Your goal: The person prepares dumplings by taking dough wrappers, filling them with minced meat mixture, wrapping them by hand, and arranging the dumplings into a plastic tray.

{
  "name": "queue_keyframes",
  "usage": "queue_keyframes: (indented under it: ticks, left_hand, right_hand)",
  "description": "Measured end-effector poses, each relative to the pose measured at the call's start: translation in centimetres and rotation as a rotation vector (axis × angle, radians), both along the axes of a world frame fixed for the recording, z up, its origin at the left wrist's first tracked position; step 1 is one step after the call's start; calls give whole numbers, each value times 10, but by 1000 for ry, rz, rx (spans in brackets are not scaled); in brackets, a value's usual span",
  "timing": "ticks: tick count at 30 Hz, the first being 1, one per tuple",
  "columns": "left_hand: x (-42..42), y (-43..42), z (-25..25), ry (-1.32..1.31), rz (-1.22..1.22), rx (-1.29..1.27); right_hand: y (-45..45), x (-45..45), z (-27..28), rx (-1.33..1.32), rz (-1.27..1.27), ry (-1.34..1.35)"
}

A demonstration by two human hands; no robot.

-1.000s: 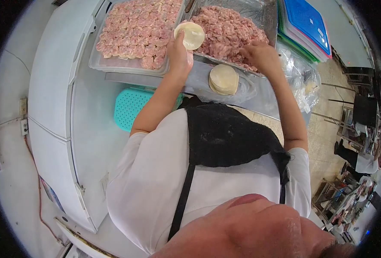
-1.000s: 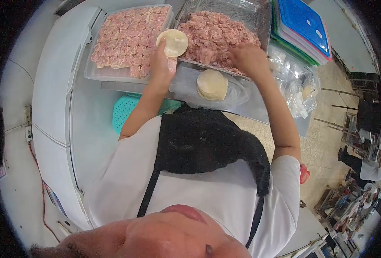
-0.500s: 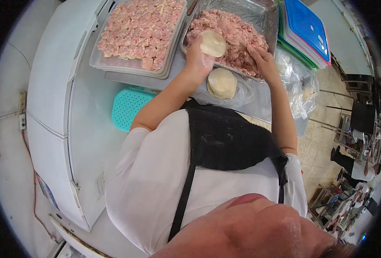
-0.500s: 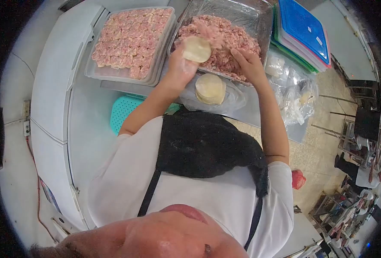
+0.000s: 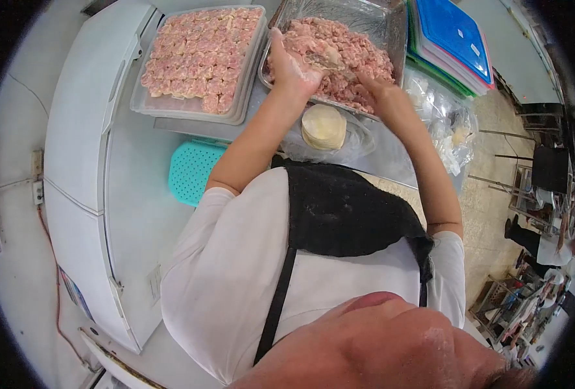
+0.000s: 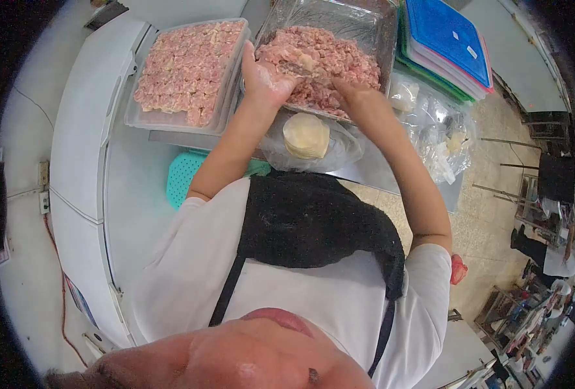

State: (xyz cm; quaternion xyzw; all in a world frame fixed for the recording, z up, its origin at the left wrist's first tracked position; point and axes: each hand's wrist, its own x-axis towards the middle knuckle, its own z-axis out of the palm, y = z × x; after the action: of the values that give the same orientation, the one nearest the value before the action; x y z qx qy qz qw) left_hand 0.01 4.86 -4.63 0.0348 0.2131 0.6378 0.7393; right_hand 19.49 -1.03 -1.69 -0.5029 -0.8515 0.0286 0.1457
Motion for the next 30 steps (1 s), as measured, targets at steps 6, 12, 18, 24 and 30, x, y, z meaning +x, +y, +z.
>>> queue_keyframes:
  ticks: [6,12,18,24,30]
  left_hand:
    - [9,3,-2,53,14,48]
    - [2,-7,-3,107,-68,302]
    - [3,-33,15,1490,-28,651]
    - [0,-35,38,1720,-300,743]
    - [2,-29,5,1927,-365,829]
  right_hand:
    - [-10,5,35,14,0,-53]
    - [9,39,25,-134,80,356]
    - [-1,60,51,-692,6,473]
    - [-3,70,30,-607,204,454]
    - [36,86,-32,-613,298,442]
